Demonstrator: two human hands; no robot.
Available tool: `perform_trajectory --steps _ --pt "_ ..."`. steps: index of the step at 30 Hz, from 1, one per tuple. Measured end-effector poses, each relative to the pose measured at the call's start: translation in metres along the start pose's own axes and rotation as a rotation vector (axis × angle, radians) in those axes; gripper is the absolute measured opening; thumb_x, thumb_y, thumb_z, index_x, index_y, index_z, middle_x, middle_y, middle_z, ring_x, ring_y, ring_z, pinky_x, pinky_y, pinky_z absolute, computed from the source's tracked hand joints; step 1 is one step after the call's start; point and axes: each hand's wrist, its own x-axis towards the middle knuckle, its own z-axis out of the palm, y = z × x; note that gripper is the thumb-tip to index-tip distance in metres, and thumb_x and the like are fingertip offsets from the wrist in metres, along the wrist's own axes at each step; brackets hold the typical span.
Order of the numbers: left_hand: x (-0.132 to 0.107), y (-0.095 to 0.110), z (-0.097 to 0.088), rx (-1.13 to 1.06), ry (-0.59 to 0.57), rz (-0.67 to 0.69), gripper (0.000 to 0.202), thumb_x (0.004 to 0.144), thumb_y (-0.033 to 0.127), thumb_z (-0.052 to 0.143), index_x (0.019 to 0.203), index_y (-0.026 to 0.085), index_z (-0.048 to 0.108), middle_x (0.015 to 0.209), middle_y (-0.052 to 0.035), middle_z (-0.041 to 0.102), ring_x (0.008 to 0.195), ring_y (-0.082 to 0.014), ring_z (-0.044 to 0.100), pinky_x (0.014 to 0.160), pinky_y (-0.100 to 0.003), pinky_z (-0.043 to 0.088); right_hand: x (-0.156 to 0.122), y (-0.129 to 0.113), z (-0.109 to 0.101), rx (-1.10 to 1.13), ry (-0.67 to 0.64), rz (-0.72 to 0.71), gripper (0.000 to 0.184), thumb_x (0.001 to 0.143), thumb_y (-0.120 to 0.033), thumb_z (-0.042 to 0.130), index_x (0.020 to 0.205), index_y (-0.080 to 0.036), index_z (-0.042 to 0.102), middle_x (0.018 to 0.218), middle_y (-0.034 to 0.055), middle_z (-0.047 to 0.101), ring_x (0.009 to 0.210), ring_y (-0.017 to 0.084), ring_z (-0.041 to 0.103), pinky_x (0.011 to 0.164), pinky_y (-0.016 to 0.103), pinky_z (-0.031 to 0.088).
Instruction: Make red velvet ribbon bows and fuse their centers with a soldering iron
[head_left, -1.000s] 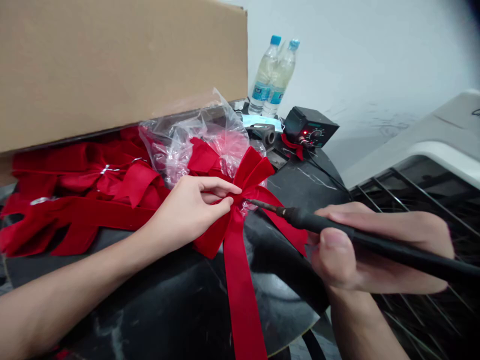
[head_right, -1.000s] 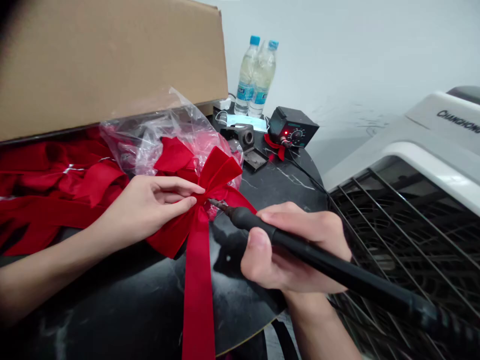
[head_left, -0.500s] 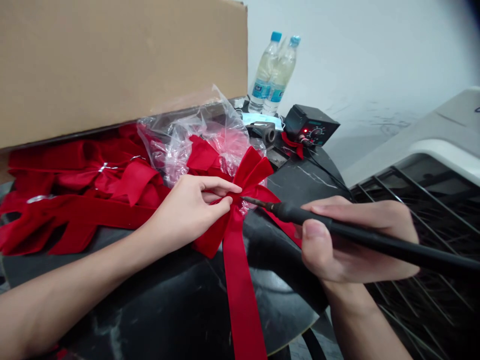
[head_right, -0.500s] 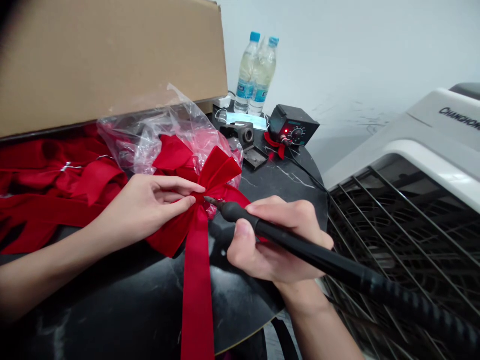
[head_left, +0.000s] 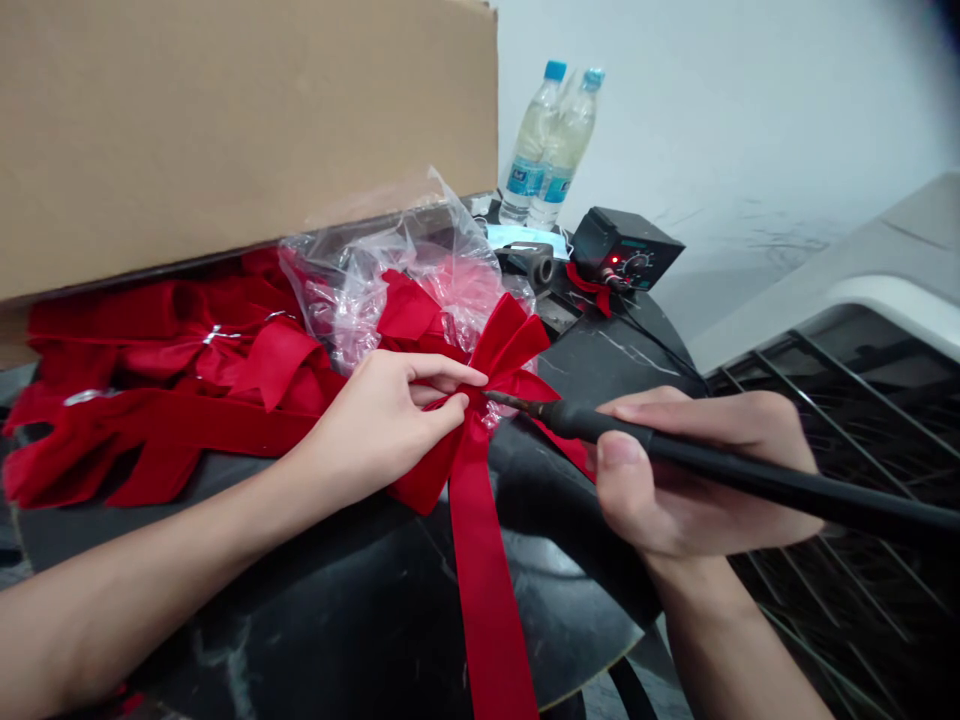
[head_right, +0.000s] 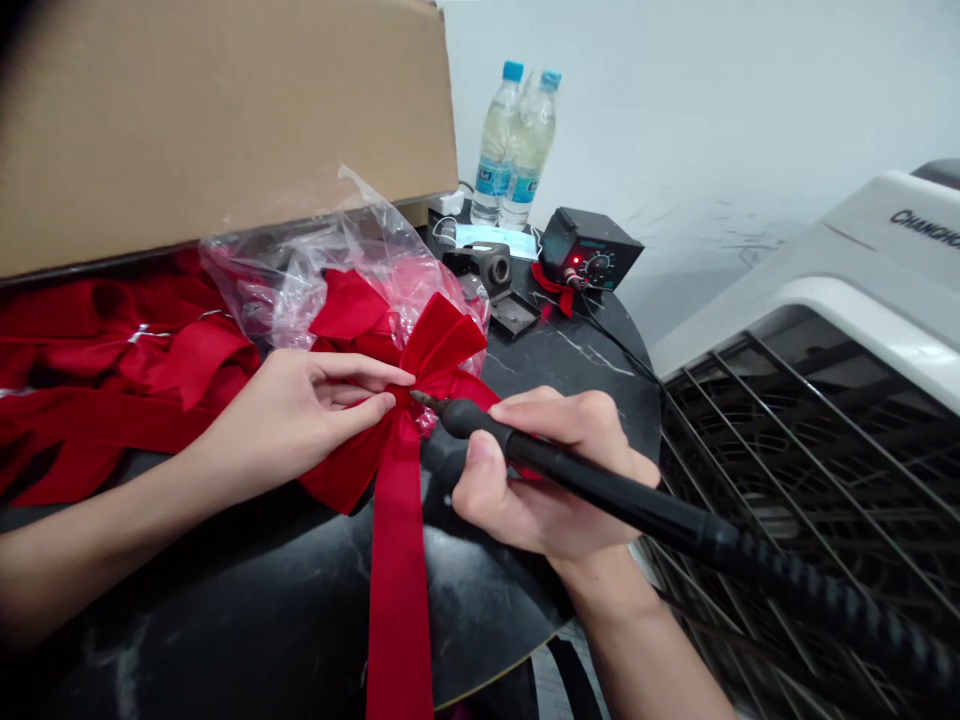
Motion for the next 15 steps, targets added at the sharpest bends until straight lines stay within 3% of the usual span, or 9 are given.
perform_trajectory --steps 9,15 --pt "-0.001 -0.0011 0.0009 0.007 -0.003 0.01 0.022 0.085 0.02 0.072 0.104 0.019 0.082 0.099 -0.0016 0.084 0.095 -0.0213 0.08 0.093 -0.029 0.063 -0.0017 0.0026 -0.0019 -0.003 -0.018 0.004 0.013 0.07 -0.012 0.075 0.081 -0.019 0.072 0.064 -0.0012 0.064 0.05 0.015 0.066 0.041 0.025 0.053" --pt "-0.0016 -0.0013 0.0006 0.026 -0.007 0.026 0.022 0.085 0.022 0.071 0.105 0.019 0.082 0.101 -0.0021 0.083 0.095 -0.0221 0.079 0.094 -0.031 0.063 -0.003 -0.0005 -0.002 -0.029 -0.047 0.04 0.01 0.072 -0.017 0.074 0.08 -0.022 0.069 0.063 -0.003 0.063 0.046 0.013 0.061 0.038 0.024 0.049"
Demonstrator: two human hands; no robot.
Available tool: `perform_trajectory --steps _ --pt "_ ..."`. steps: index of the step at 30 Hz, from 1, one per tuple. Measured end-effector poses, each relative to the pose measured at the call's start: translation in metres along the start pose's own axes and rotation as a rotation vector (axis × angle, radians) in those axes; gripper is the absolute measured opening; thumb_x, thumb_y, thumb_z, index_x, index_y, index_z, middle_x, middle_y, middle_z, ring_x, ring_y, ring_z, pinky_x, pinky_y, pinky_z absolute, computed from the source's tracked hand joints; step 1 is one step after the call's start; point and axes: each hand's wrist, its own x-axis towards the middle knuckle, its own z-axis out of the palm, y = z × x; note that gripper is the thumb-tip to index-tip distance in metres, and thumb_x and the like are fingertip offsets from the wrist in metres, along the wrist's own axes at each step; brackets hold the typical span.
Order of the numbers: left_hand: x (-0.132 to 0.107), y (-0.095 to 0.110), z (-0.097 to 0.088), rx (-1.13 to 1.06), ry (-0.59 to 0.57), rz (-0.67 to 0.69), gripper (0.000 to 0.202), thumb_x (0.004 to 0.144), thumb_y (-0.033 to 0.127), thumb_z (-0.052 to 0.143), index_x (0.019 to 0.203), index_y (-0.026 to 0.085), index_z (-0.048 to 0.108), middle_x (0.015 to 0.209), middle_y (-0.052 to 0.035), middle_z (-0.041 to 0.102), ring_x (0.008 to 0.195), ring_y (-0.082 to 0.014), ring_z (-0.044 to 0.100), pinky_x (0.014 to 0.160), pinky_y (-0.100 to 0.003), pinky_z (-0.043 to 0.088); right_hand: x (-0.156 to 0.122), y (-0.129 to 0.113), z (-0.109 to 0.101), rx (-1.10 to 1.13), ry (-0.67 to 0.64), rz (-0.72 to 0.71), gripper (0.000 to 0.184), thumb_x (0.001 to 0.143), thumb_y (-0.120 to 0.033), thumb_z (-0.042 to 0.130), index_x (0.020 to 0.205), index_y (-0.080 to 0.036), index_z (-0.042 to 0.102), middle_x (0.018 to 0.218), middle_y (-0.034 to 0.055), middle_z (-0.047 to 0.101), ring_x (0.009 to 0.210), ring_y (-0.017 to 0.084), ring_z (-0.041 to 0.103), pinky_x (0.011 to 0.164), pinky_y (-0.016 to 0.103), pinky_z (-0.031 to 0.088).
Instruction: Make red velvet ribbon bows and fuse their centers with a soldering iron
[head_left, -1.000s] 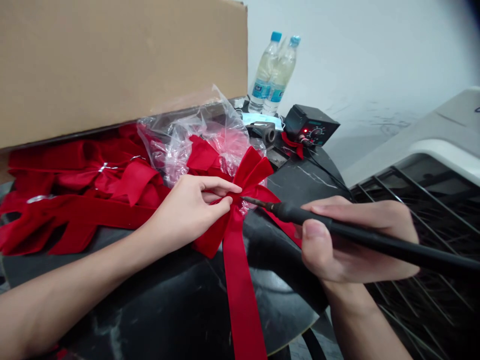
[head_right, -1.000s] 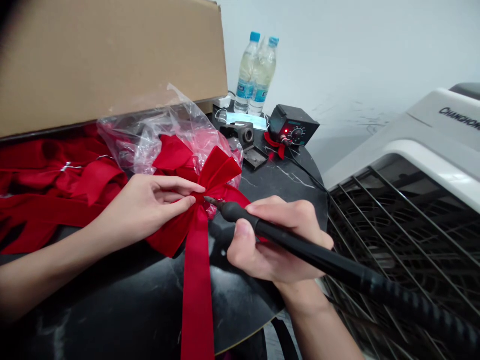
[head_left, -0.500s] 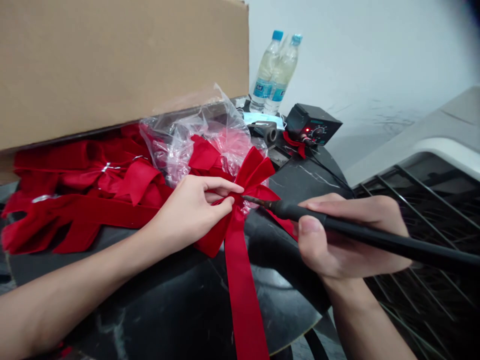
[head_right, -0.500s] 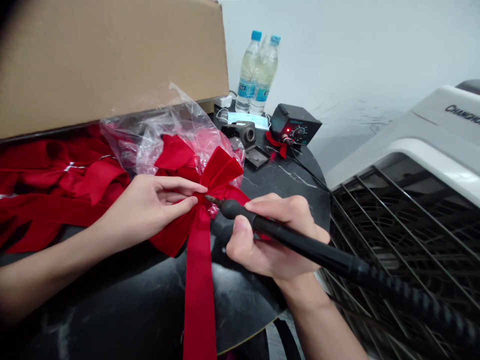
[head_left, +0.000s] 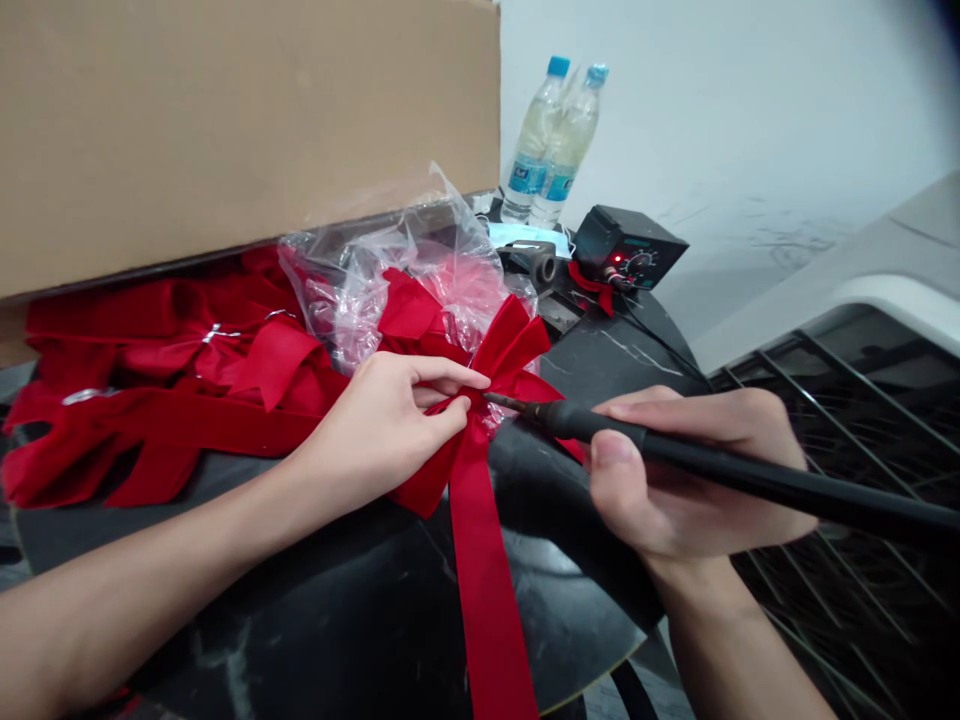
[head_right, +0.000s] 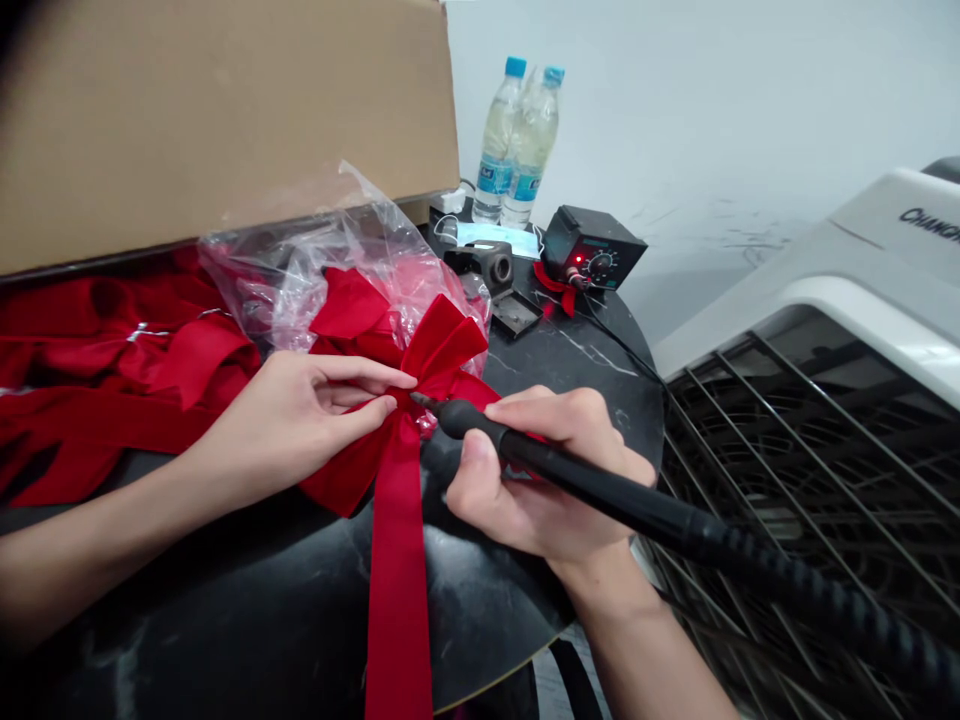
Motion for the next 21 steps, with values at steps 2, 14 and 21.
perform_trajectory --steps 2,14,21 --pt "-0.0001 0.0008 0.0001 0.006 0.001 0.001 0.022 0.086 0.022 0.07 0.105 0.019 0.082 0.102 -0.0024 0.083 0.096 -0.0223 0.079 0.095 -0.032 0.063 0.0002 -0.0007 -0.0004 -0.01 -0.007 0.0 0.012 0.072 -0.017 0.074 0.08 -0.023 0.068 0.062 -0.0036 0.062 0.045 0.013 0.06 0.036 0.024 0.048" --pt "0.0003 -0.0001 0.0004 -0.008 -0.003 -0.009 0.023 0.086 0.024 0.07 0.105 0.019 0.082 0.1 -0.0043 0.083 0.096 -0.0238 0.079 0.095 -0.034 0.063 0.0026 -0.006 -0.0037 -0.046 0.071 -0.036 0.009 0.072 -0.018 0.074 0.076 -0.024 0.069 0.058 -0.0033 0.065 0.044 0.016 0.063 0.035 0.026 0.048" --pt "0.0009 0.0019 0.0006 -0.001 -0.006 -0.022 0.023 0.086 0.021 0.069 0.105 0.018 0.081 0.102 -0.0032 0.083 0.098 -0.0229 0.079 0.095 -0.031 0.062 -0.0017 -0.005 -0.0083 0.033 -0.033 -0.026 0.018 0.07 -0.016 0.077 0.086 -0.023 0.071 0.064 -0.0037 0.069 0.048 0.014 0.065 0.037 0.023 0.048"
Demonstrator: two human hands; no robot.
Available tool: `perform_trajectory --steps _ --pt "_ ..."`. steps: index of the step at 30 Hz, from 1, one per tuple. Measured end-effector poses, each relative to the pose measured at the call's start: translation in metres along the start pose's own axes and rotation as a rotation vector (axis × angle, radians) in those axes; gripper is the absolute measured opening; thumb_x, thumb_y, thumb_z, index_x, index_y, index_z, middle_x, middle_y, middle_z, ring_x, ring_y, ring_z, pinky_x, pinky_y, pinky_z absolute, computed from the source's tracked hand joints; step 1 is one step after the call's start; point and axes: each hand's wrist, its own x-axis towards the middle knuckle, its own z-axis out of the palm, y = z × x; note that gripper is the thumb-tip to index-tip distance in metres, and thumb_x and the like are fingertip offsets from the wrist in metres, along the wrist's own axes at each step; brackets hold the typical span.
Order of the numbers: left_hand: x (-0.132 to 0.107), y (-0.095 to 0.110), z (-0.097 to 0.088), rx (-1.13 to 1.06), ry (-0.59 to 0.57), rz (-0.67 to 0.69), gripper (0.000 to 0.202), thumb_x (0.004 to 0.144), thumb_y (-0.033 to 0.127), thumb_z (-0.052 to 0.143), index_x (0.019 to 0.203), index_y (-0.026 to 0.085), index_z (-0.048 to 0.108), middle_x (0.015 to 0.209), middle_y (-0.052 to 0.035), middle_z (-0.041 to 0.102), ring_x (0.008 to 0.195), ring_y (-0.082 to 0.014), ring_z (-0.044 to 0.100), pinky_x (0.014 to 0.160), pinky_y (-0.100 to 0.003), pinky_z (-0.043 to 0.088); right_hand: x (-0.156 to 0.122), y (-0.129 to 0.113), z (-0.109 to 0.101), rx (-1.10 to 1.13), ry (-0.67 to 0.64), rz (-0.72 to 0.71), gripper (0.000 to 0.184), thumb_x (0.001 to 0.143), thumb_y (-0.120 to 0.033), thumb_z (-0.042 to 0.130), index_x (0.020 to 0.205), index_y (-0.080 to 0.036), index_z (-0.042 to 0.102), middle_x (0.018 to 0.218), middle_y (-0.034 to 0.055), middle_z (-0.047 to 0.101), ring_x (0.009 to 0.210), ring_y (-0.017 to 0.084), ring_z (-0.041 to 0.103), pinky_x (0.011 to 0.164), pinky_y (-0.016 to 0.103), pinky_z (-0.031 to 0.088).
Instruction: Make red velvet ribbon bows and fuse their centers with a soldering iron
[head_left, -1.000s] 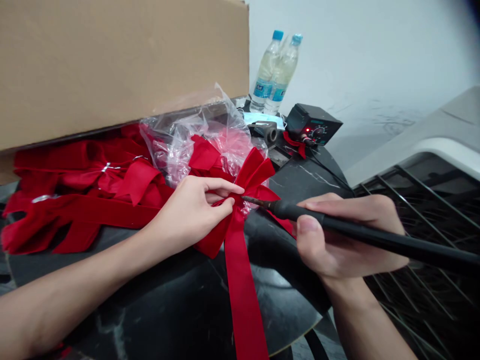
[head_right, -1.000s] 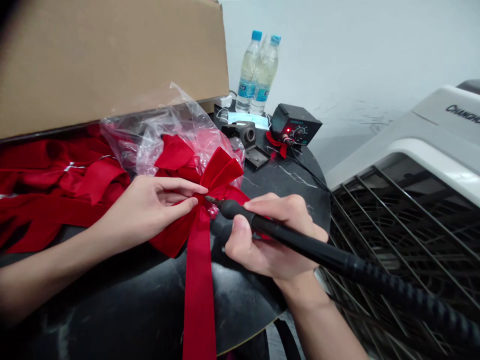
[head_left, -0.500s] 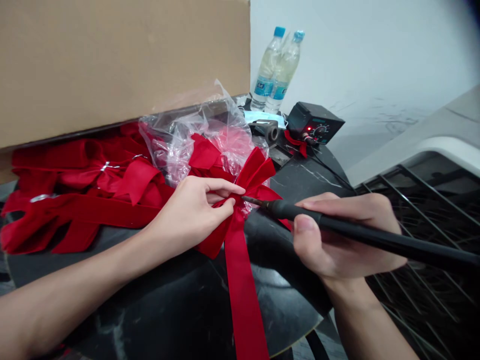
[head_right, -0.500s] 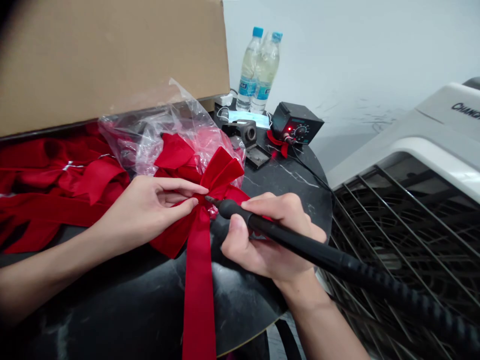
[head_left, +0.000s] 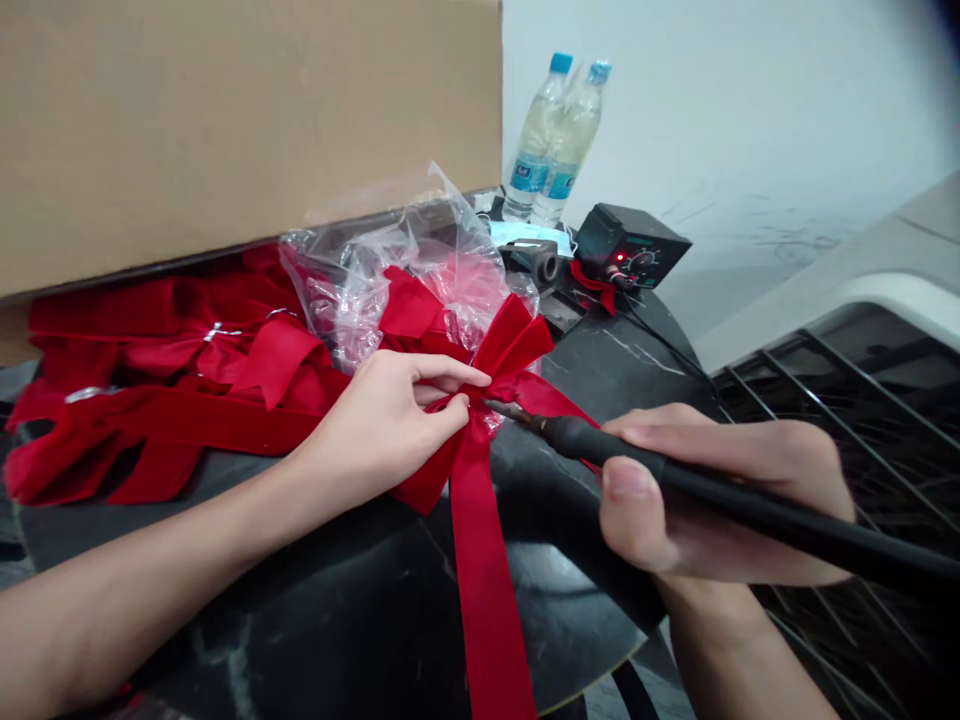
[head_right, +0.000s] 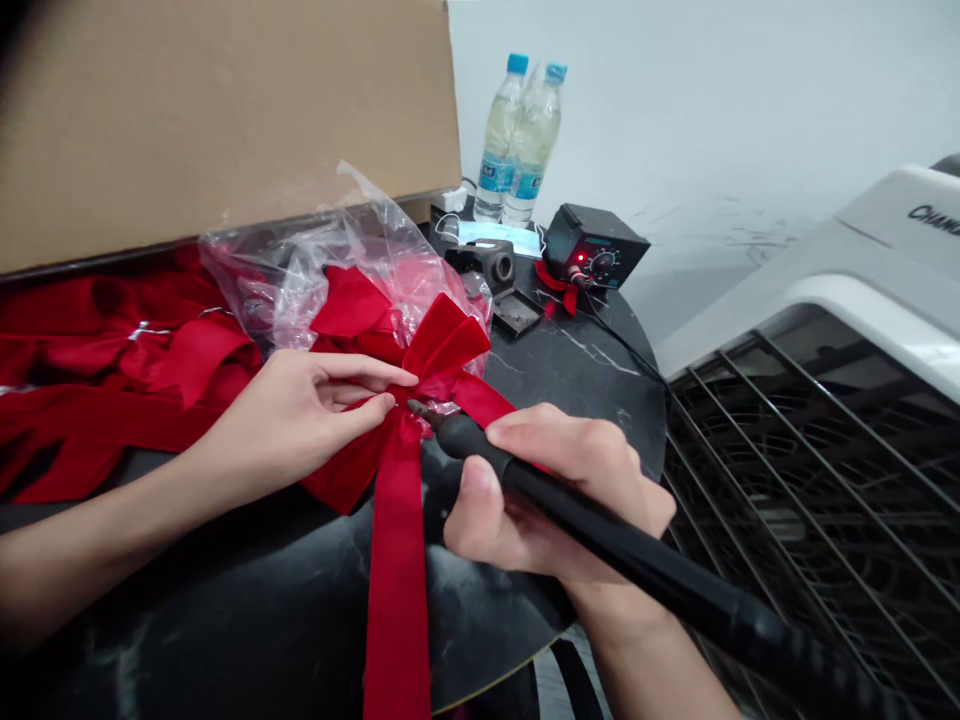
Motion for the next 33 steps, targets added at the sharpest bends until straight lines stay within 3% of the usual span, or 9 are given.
perform_trajectory --steps 14,25,29,33 --pt "0.0 -0.001 0.0 0.022 0.005 0.02 0.024 0.086 0.023 0.068 0.106 0.019 0.081 0.104 -0.0038 0.083 0.098 -0.0238 0.078 0.096 -0.034 0.062 -0.001 -0.009 -0.002 -0.217 -0.092 0.073 0.009 0.076 -0.027 0.075 0.08 -0.026 0.067 0.06 -0.0051 0.068 0.05 0.017 0.067 0.042 0.027 0.048" --pt "-0.001 0.0 0.001 0.012 0.003 0.001 0.024 0.086 0.022 0.068 0.107 0.019 0.081 0.104 -0.003 0.083 0.099 -0.0228 0.078 0.096 -0.031 0.062 -0.003 -0.004 0.001 -0.159 -0.094 0.028 0.009 0.076 -0.028 0.074 0.081 -0.026 0.067 0.06 -0.0061 0.068 0.045 0.014 0.062 0.039 0.026 0.043" --pt "0.0 -0.001 0.0 0.02 0.009 0.013 0.025 0.086 0.022 0.068 0.107 0.019 0.081 0.104 -0.0038 0.083 0.098 -0.0238 0.079 0.095 -0.033 0.062 -0.005 -0.011 0.002 -0.239 -0.103 0.124 0.011 0.079 -0.034 0.074 0.079 -0.026 0.067 0.062 -0.0034 0.068 0.047 0.016 0.062 0.039 0.028 0.042" --pt "0.0 -0.002 0.001 0.026 0.014 0.022 0.024 0.085 0.022 0.069 0.106 0.019 0.082 0.103 -0.0035 0.083 0.097 -0.024 0.079 0.095 -0.034 0.062 -0.005 -0.015 0.005 -0.25 -0.101 0.118 0.011 0.08 -0.036 0.073 0.08 -0.027 0.067 0.061 -0.0038 0.068 0.048 0.017 0.062 0.04 0.028 0.043"
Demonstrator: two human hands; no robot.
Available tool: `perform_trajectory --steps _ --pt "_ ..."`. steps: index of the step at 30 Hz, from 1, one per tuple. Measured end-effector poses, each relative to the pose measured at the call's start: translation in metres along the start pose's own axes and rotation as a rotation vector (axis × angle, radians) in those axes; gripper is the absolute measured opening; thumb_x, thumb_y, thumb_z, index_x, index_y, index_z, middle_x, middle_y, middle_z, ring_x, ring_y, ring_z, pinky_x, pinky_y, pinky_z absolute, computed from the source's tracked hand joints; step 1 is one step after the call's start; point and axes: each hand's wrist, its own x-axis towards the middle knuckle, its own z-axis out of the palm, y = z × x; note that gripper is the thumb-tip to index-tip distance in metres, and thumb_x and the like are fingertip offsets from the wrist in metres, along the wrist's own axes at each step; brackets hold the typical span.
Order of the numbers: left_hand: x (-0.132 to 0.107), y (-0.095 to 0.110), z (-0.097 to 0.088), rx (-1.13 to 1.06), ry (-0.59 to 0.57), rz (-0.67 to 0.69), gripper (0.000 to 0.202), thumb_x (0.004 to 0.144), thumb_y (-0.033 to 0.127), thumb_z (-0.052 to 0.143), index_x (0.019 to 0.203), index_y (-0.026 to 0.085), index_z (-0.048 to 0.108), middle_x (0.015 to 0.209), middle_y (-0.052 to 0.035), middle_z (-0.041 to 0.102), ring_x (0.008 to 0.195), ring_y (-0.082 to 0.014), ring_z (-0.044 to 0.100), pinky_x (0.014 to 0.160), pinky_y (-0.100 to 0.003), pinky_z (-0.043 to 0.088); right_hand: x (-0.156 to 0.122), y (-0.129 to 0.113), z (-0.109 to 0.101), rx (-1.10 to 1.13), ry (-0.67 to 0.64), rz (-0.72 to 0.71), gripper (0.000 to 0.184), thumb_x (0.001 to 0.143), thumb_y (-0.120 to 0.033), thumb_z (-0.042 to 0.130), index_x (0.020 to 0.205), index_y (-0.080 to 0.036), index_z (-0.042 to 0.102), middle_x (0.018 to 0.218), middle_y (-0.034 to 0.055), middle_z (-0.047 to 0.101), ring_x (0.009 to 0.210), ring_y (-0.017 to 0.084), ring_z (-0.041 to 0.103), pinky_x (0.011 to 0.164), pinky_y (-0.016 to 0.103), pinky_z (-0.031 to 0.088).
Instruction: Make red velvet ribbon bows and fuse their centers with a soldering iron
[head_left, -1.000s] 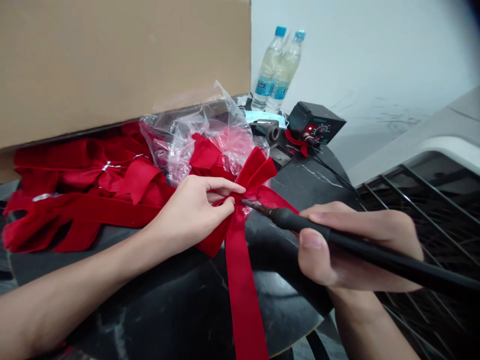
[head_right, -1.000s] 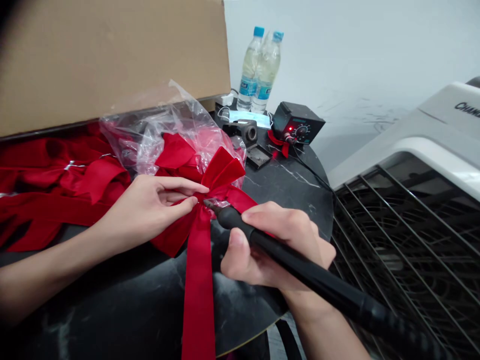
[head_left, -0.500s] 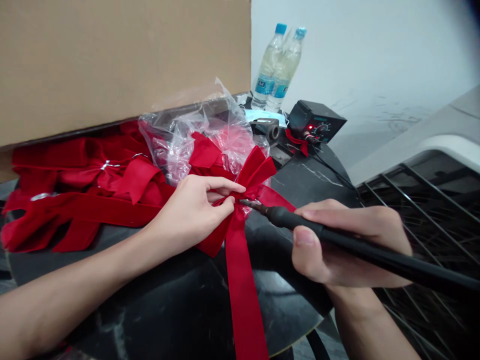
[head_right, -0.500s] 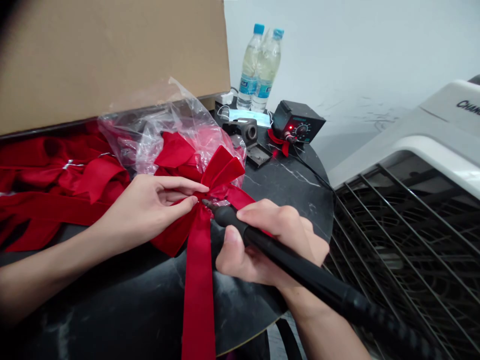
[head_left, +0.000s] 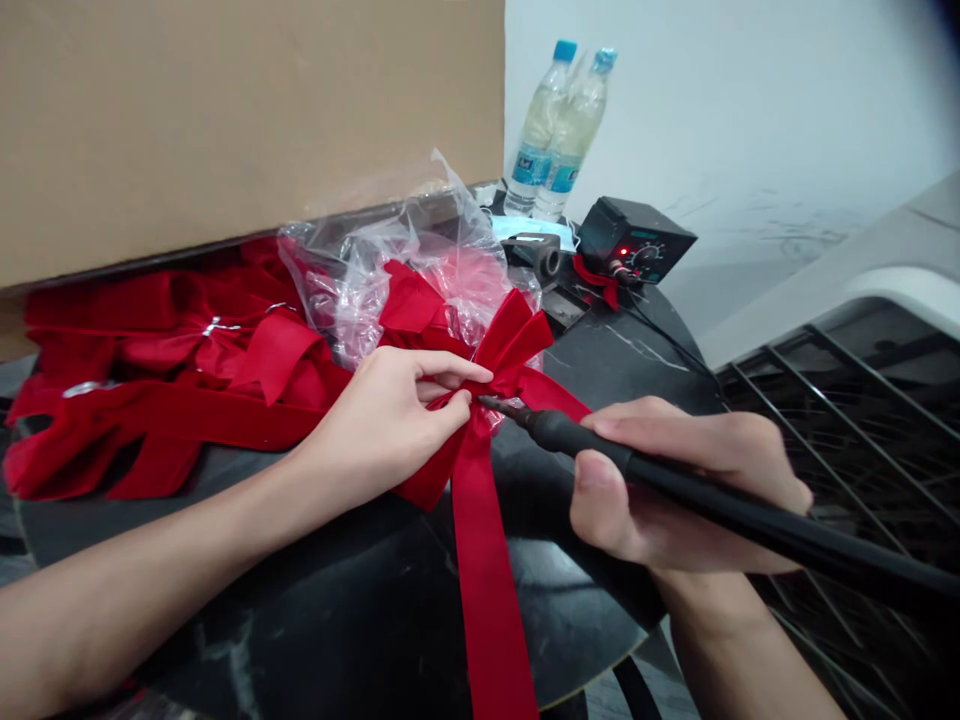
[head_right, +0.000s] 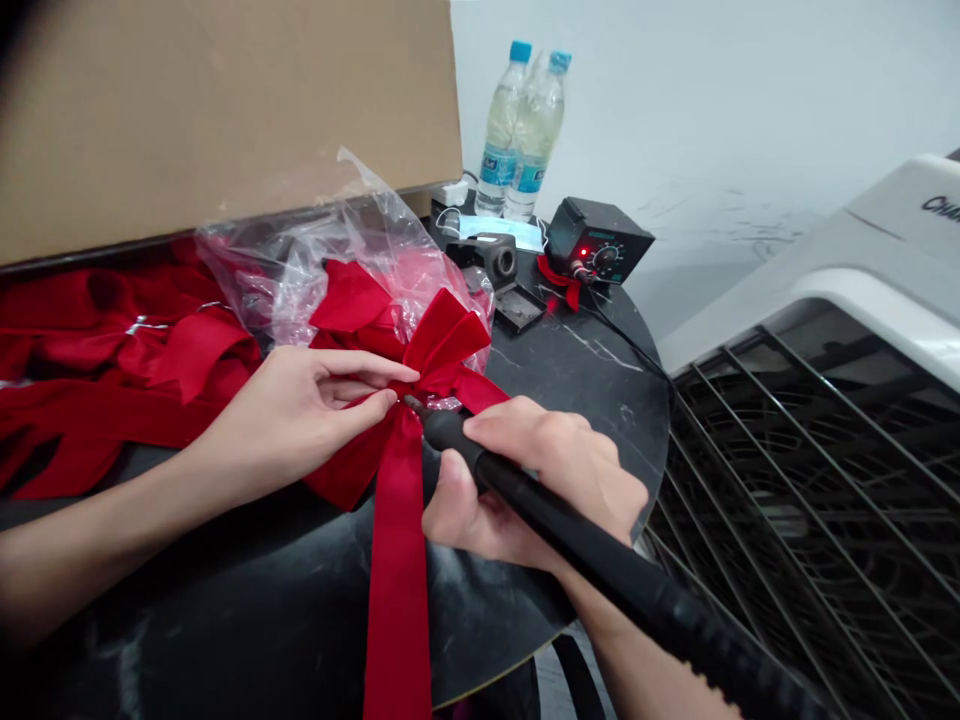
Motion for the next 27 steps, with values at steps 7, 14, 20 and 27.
perform_trajectory --steps 7,14,20,27 --pt "0.001 0.001 -0.002 -0.037 -0.015 -0.023 0.023 0.084 0.021 0.07 0.104 0.019 0.082 0.102 -0.0029 0.083 0.097 -0.022 0.079 0.093 -0.03 0.062 0.004 0.012 -0.002 0.118 0.111 -0.06 0.011 0.073 -0.029 0.078 0.078 -0.026 0.07 0.063 -0.004 0.069 0.048 0.017 0.065 0.038 0.027 0.047" --pt "0.009 0.0 -0.011 -0.087 -0.031 -0.147 0.03 0.08 0.026 0.074 0.108 0.018 0.083 0.093 -0.0057 0.082 0.085 -0.0226 0.077 0.081 -0.033 0.06 0.041 0.065 -0.011 0.265 0.558 0.011 0.011 0.079 -0.027 0.075 0.078 -0.023 0.064 0.061 -0.0028 0.059 0.041 0.015 0.061 0.034 0.026 0.043" --pt "0.014 -0.004 -0.015 -0.197 -0.063 -0.179 0.034 0.08 0.028 0.074 0.111 0.017 0.081 0.09 -0.0053 0.08 0.084 -0.0211 0.073 0.082 -0.032 0.054 0.072 0.129 -0.004 0.432 0.335 0.334 0.019 0.089 -0.027 0.066 0.084 -0.026 0.048 0.057 -0.0059 0.062 0.04 0.013 0.059 0.036 0.022 0.044" --pt "0.015 -0.009 -0.015 -0.261 -0.068 -0.186 0.032 0.079 0.024 0.074 0.109 0.017 0.082 0.084 -0.0031 0.077 0.082 -0.0187 0.069 0.081 -0.03 0.049 0.096 0.149 0.025 0.459 0.258 0.418 0.022 0.083 -0.026 0.072 0.082 -0.024 0.051 0.057 -0.0034 0.068 0.041 0.014 0.061 0.035 0.021 0.044"
